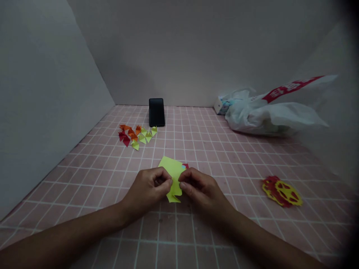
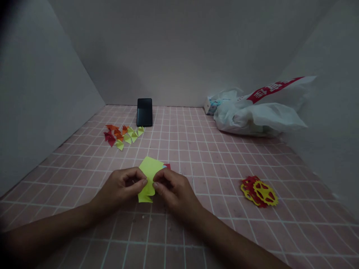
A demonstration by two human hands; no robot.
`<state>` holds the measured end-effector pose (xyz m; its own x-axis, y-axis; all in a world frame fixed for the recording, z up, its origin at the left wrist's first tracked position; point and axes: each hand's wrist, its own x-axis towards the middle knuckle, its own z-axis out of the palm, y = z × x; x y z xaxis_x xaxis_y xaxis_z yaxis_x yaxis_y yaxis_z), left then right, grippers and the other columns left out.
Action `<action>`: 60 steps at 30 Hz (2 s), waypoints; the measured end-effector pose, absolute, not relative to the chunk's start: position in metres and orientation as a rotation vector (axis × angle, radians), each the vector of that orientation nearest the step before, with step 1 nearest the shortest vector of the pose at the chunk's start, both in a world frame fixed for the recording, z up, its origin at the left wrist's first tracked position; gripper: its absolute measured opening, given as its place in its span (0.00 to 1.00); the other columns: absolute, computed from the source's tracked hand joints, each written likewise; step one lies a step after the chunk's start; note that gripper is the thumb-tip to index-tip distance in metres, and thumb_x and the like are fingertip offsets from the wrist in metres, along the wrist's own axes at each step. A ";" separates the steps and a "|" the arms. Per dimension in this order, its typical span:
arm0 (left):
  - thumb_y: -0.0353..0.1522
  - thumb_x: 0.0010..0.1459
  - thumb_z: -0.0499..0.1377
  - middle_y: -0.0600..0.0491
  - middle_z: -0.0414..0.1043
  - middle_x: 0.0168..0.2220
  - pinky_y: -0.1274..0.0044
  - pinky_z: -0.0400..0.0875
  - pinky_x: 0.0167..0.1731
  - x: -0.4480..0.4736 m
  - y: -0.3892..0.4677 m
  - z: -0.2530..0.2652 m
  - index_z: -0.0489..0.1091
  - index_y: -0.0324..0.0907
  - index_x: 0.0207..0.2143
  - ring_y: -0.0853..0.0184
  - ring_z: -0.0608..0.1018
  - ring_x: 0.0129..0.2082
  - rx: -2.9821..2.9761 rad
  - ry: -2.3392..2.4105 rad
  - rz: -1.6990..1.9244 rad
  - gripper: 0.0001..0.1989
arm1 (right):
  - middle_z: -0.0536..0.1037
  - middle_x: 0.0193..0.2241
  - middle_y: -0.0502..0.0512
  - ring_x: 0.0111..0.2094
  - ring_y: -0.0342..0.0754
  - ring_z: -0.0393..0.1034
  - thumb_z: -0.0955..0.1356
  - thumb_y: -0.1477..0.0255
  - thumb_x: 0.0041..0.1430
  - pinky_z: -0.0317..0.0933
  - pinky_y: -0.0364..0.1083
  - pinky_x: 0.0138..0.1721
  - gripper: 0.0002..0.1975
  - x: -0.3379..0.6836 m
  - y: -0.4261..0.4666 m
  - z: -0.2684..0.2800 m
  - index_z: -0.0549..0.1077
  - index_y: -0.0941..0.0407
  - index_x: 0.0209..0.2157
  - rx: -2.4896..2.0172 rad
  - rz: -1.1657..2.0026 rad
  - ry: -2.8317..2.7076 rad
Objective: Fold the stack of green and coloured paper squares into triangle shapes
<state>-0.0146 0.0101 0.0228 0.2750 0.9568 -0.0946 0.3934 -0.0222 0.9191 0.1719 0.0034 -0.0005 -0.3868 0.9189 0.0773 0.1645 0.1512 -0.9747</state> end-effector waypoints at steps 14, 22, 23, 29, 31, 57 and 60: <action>0.29 0.53 0.57 0.56 0.70 0.22 0.81 0.64 0.25 -0.016 0.011 0.019 0.70 0.38 0.24 0.71 0.71 0.24 1.658 1.270 0.748 0.07 | 0.71 0.29 0.51 0.33 0.45 0.67 0.67 0.83 0.56 0.58 0.44 0.35 0.07 0.172 0.005 0.000 0.70 0.57 0.28 -0.867 0.980 -1.904; 0.29 0.54 0.57 0.54 0.73 0.25 0.80 0.66 0.29 -0.015 0.009 0.020 0.72 0.38 0.26 0.69 0.74 0.27 1.647 1.202 0.723 0.06 | 0.71 0.28 0.51 0.31 0.45 0.67 0.66 0.80 0.58 0.59 0.46 0.37 0.08 0.171 0.006 0.000 0.71 0.57 0.27 -0.960 1.029 -1.849; 0.29 0.54 0.57 0.54 0.73 0.25 0.79 0.65 0.29 -0.015 0.009 0.019 0.72 0.38 0.26 0.69 0.74 0.27 1.641 1.200 0.716 0.06 | 0.71 0.27 0.50 0.31 0.45 0.67 0.66 0.80 0.58 0.58 0.46 0.36 0.08 0.171 0.005 -0.001 0.70 0.57 0.26 -0.973 1.037 -1.842; 0.30 0.54 0.57 0.54 0.72 0.25 0.79 0.65 0.29 -0.015 0.010 0.019 0.72 0.38 0.27 0.69 0.73 0.27 1.597 1.190 0.680 0.06 | 0.71 0.27 0.50 0.30 0.45 0.66 0.66 0.80 0.57 0.58 0.45 0.35 0.08 0.171 0.006 -0.004 0.69 0.57 0.25 -1.026 1.070 -1.830; 0.31 0.54 0.57 0.54 0.72 0.26 0.79 0.65 0.29 -0.015 0.010 0.019 0.72 0.38 0.28 0.69 0.73 0.27 1.588 1.184 0.676 0.06 | 0.71 0.27 0.50 0.30 0.45 0.66 0.66 0.80 0.57 0.58 0.45 0.34 0.08 0.171 0.006 -0.003 0.69 0.57 0.25 -1.029 1.068 -1.834; 0.34 0.52 0.59 0.56 0.67 0.24 0.79 0.62 0.26 -0.013 0.010 0.016 0.69 0.38 0.26 0.71 0.69 0.25 1.434 1.168 0.621 0.07 | 0.70 0.26 0.49 0.29 0.44 0.65 0.67 0.79 0.57 0.55 0.44 0.31 0.09 0.169 0.003 -0.007 0.68 0.57 0.24 -1.055 1.109 -1.810; 0.34 0.52 0.59 0.56 0.67 0.24 0.79 0.61 0.26 -0.013 0.010 0.016 0.69 0.38 0.27 0.71 0.68 0.25 1.456 1.165 0.612 0.07 | 0.70 0.25 0.49 0.29 0.44 0.64 0.67 0.79 0.57 0.55 0.44 0.31 0.10 0.169 0.002 -0.007 0.67 0.57 0.23 -1.058 1.111 -1.817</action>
<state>-0.0134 0.0100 0.0161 0.3787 0.8968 -0.2288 0.3206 0.1048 0.9414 0.1687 0.0021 -0.0065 -0.3817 0.9085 0.1703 0.2628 0.2833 -0.9223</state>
